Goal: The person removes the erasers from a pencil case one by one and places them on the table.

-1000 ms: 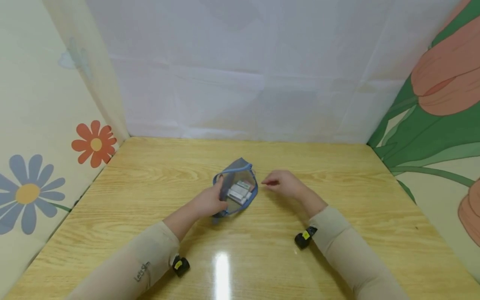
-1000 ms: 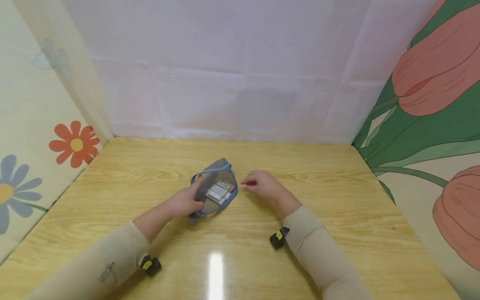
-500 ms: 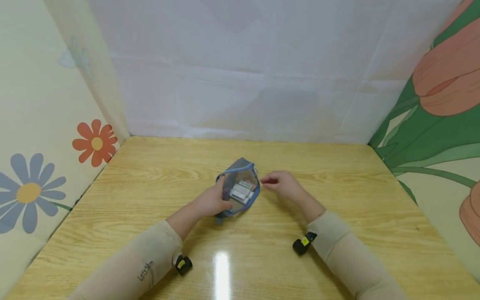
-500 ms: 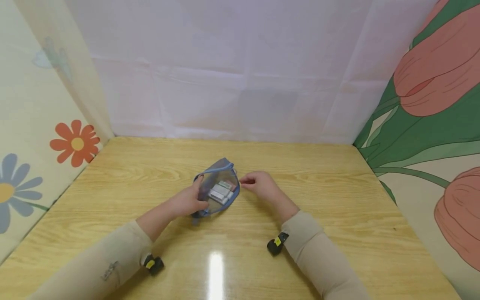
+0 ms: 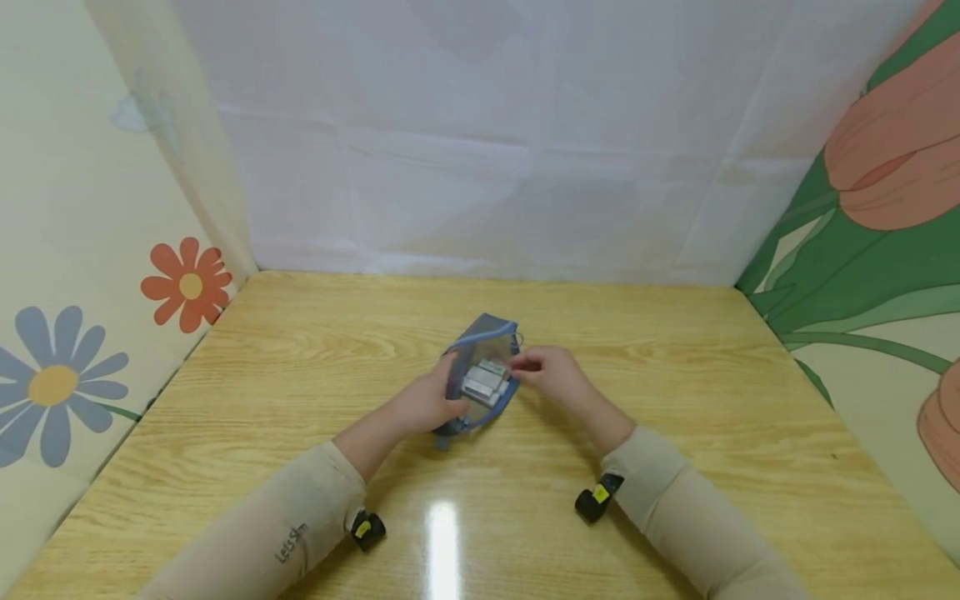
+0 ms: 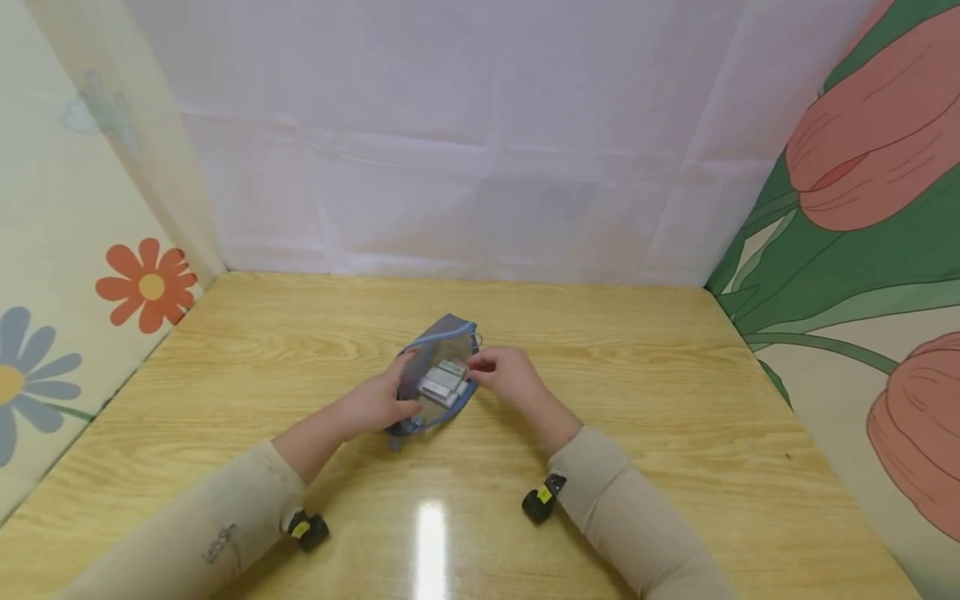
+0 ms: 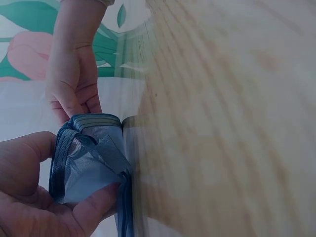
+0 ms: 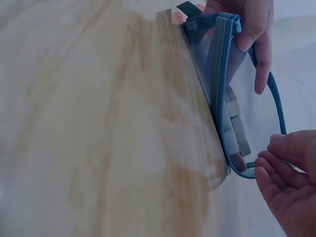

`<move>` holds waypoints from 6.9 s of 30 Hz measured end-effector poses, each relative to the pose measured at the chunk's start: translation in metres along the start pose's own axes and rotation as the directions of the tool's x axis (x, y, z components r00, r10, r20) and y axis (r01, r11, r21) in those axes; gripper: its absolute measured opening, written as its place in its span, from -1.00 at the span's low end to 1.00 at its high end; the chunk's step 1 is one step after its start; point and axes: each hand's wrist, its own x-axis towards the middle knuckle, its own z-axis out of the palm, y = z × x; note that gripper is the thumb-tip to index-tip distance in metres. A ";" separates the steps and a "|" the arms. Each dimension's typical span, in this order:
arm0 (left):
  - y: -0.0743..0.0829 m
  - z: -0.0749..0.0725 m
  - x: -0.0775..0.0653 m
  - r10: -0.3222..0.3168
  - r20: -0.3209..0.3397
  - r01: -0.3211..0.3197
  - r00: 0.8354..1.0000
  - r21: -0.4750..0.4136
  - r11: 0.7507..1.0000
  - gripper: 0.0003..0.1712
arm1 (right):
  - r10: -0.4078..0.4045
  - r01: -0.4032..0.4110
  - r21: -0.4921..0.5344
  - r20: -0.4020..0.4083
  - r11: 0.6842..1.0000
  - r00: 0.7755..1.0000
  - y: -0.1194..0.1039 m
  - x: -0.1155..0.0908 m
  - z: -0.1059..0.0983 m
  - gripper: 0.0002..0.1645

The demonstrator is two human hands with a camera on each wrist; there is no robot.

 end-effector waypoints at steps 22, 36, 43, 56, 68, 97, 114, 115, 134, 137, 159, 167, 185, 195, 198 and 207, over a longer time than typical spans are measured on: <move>-0.001 -0.002 -0.002 0.020 0.035 -0.019 0.999 -0.027 0.999 -0.06 | -0.016 0.011 -0.071 -0.065 0.997 0.998 -0.003 0.005 0.016 -0.78; 0.000 -0.002 -0.001 0.010 0.051 -0.007 0.999 -0.066 0.998 -0.08 | -0.023 0.019 -0.065 -0.054 0.998 0.998 0.003 0.009 0.018 -0.75; 0.003 -0.003 0.000 0.000 0.059 0.002 0.998 -0.046 0.999 -0.07 | -0.072 0.064 -0.104 -0.074 0.993 0.995 0.003 0.011 0.020 -0.76; 0.006 -0.003 -0.002 -0.007 0.061 0.010 0.998 -0.040 0.999 -0.07 | -0.087 0.068 -0.193 -0.092 0.979 0.992 -0.003 0.014 0.022 -0.83; 0.006 0.000 -0.002 -0.023 0.057 0.026 0.998 -0.045 0.999 -0.06 | -0.106 0.082 -0.234 -0.093 0.969 0.990 -0.005 0.016 0.023 -0.87; 0.009 0.005 0.000 -0.046 0.033 0.047 0.998 -0.031 0.998 -0.01 | -0.065 0.057 -0.079 -0.091 0.995 0.994 -0.006 0.015 -0.011 -0.80; 0.010 0.004 -0.001 -0.068 0.040 0.069 0.997 -0.023 0.997 -0.01 | 0.021 -0.032 -0.075 -0.149 0.997 0.989 0.021 0.013 -0.057 -0.77; 0.011 0.004 -0.001 -0.069 0.041 0.070 0.997 -0.022 0.997 -0.01 | 0.019 -0.032 -0.078 -0.155 0.996 0.988 0.023 0.012 -0.059 -0.77; 0.012 0.006 -0.003 -0.028 -0.001 0.028 1.000 -0.001 1.000 -0.01 | 0.103 -0.118 -0.091 -0.147 0.989 0.984 0.051 0.006 -0.080 -0.73; 0.012 0.006 -0.002 -0.020 -0.003 0.020 1.000 0.000 1.000 -0.01 | 0.123 -0.136 -0.096 -0.131 0.986 0.984 0.054 0.007 -0.081 -0.72; 0.010 0.006 -0.002 -0.062 0.026 0.062 0.998 -0.014 0.998 -0.01 | 0.106 -0.112 -0.133 -0.048 0.985 0.993 0.066 0.010 -0.071 -0.81; 0.010 0.006 -0.002 -0.047 -0.003 0.046 0.999 -0.025 0.999 -0.05 | 0.131 -0.136 -0.160 -0.043 0.978 0.990 0.064 0.010 -0.070 -0.81; 0.014 0.004 -0.005 -0.013 -0.007 0.013 1.000 -0.028 1.000 0.02 | 0.036 -0.050 -0.144 -0.096 0.988 0.995 0.025 0.012 -0.048 -0.75; 0.014 0.003 -0.006 -0.011 -0.007 0.010 1.000 -0.030 0.999 0.02 | -0.060 0.052 -0.163 -0.044 0.985 0.997 0.003 0.015 -0.029 -0.82; 0.013 0.004 -0.005 -0.002 -0.011 0.001 1.000 -0.037 0.999 0.02 | -0.076 0.070 -0.150 -0.035 0.986 0.996 -0.001 0.016 -0.024 -0.85; 0.012 0.003 -0.005 0.001 -0.014 -0.001 1.000 -0.042 0.999 0.02 | -0.064 0.069 -0.167 0.034 0.984 0.997 -0.009 0.018 -0.006 -0.79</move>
